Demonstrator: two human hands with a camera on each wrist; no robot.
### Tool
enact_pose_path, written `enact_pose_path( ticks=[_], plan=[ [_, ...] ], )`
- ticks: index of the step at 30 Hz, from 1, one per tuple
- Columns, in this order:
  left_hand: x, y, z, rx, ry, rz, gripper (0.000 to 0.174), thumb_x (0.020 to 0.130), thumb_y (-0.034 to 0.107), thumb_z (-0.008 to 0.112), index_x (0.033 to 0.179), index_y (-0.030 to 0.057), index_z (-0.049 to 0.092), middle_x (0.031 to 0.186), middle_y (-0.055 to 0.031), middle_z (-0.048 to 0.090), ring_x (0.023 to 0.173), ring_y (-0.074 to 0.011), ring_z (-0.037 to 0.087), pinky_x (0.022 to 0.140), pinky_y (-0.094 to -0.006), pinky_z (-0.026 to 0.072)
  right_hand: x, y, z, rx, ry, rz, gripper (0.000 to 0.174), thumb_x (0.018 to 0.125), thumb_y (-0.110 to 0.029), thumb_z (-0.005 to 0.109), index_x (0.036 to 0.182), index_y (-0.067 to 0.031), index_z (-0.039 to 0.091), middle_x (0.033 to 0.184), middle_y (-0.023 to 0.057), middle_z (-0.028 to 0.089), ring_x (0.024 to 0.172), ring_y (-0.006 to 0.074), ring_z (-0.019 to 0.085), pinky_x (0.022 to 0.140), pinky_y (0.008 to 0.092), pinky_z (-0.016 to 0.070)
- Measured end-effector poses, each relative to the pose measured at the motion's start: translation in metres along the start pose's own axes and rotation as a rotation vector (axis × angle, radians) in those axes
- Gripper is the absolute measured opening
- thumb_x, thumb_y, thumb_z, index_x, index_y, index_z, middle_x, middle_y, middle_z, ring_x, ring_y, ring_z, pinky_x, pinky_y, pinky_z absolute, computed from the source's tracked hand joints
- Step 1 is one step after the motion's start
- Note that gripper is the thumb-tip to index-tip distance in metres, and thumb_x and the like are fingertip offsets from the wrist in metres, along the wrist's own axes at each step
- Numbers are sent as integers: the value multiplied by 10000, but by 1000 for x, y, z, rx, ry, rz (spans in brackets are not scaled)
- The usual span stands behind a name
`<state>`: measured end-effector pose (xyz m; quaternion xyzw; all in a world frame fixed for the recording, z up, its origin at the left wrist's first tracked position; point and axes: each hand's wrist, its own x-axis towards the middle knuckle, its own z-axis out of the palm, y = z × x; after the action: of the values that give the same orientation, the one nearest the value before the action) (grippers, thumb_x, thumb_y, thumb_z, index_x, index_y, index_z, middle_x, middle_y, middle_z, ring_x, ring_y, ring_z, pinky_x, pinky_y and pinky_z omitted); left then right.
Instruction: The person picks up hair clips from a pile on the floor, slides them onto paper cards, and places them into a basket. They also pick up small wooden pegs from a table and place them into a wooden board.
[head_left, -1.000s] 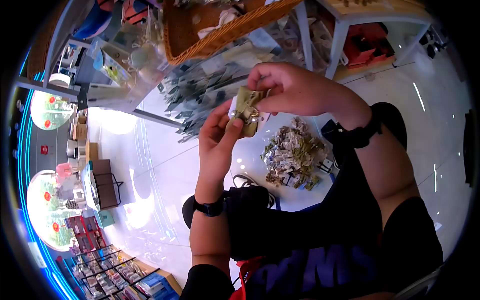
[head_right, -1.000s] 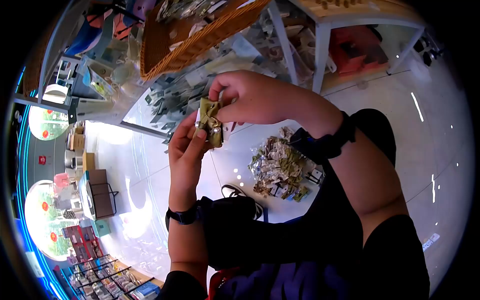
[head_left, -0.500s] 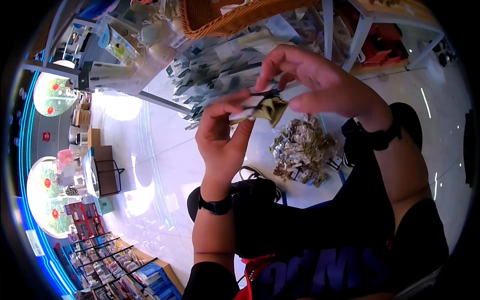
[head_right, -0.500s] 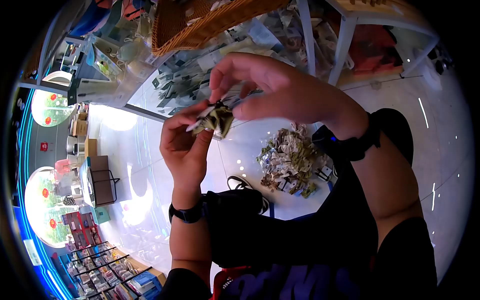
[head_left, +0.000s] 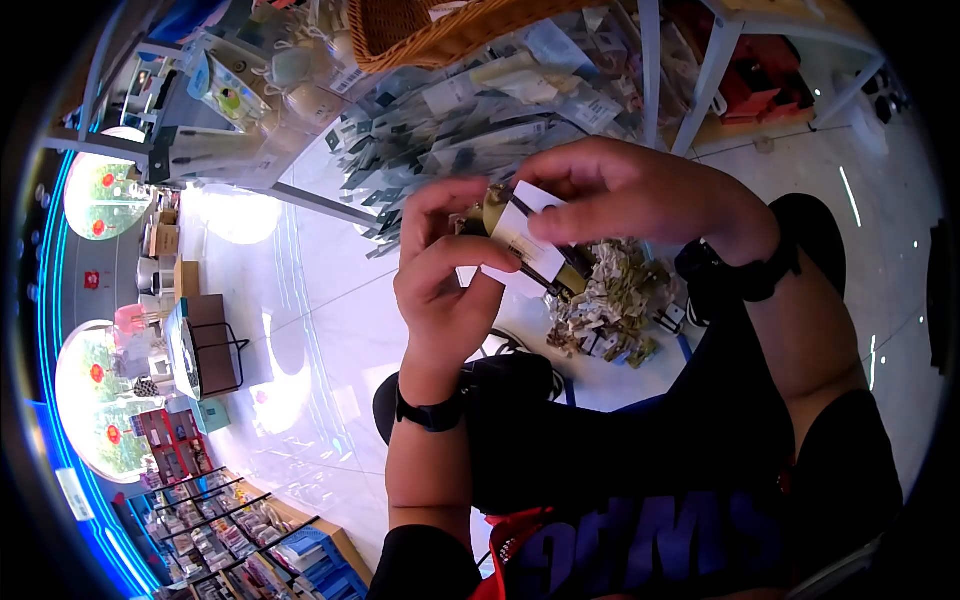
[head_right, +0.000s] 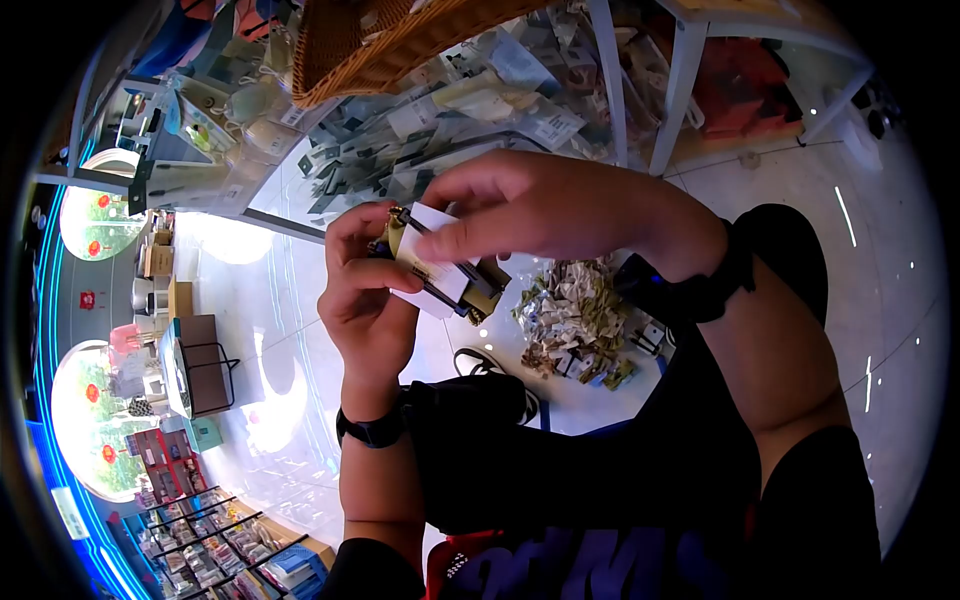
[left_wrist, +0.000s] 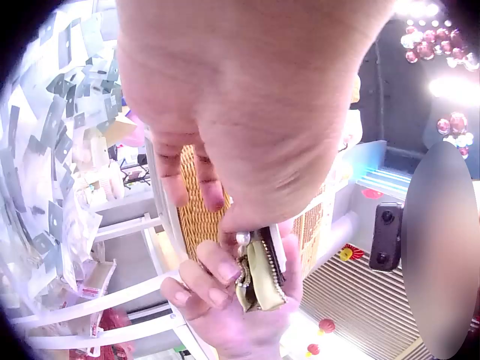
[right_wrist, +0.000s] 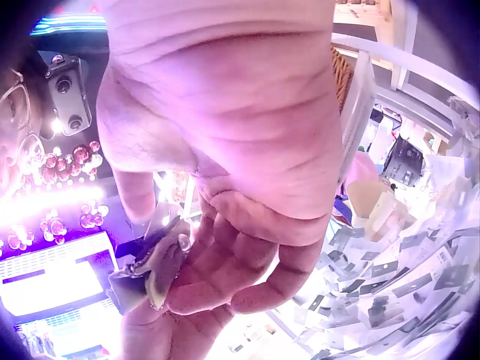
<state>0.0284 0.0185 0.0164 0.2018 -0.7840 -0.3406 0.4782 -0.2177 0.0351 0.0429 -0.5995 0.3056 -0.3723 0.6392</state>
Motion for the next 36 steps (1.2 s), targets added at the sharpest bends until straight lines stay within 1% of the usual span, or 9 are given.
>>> enact_pose_path(
  ticks=[2,4,8,15,19,20,23,28,36],
  plan=[
    [-2,0,3,-13,-50,46,323,788,-153,683,1026,63,724,1408,-173,545,1309,-308,561,1056,-446,499,1,4,-3,-63,-69,-16,356,1022,-327,698,1217,-30,690,912,21,705,779,74,613,720,261,496],
    [0,13,15,-288,144,-217,534,870,-121,620,1368,62,556,1423,-171,532,1317,-293,557,1063,-440,489,3,6,-5,-49,-67,-20,367,1017,-297,713,1246,-13,674,955,27,730,810,67,636,746,255,516],
    [3,15,10,-388,159,-424,549,1030,101,515,1552,70,350,1469,-160,485,1329,-275,538,1114,-410,436,4,4,1,-22,32,-101,390,1005,-245,734,1292,3,648,966,27,744,844,63,653,759,258,525],
    [1,9,11,-384,114,-405,681,1000,119,668,1594,57,341,1469,-105,465,1325,-211,521,1041,-353,493,7,9,-3,-100,45,-144,419,1010,-174,731,1368,-4,597,1027,54,754,891,76,675,798,258,534],
    [4,10,8,-408,184,-712,452,1015,76,689,1436,-4,544,1103,-68,702,1029,-167,703,882,-318,612,12,19,10,49,161,-260,466,995,-225,759,1376,-34,571,955,26,698,858,74,642,771,244,503],
    [4,8,11,-508,274,-674,236,1062,101,615,1276,9,652,1109,-89,746,996,-193,741,885,-394,649,13,24,11,49,159,-261,466,995,-225,759,1376,-34,571,955,26,698,858,74,642,771,244,503],
    [1,-6,5,-672,379,-649,191,1072,113,601,1250,64,649,1157,-92,745,1038,-203,741,953,-403,636,17,31,12,-359,496,-481,488,954,-205,793,1351,-56,552,1001,21,630,871,100,612,783,263,505],
    [-2,-13,4,-798,380,-568,221,1077,120,598,1294,95,630,1198,-91,738,1098,-208,727,999,-399,609,15,26,11,-565,419,-416,302,897,-263,821,1006,-70,617,776,4,546,683,140,549,609,321,423],
    [-1,-7,9,-708,379,-559,260,1073,133,617,1329,90,605,1242,-91,725,1128,-206,713,1000,-393,588,15,23,19,-747,450,-428,327,892,-323,814,869,-45,642,746,84,608,675,250,604,601,374,461]
  ],
)
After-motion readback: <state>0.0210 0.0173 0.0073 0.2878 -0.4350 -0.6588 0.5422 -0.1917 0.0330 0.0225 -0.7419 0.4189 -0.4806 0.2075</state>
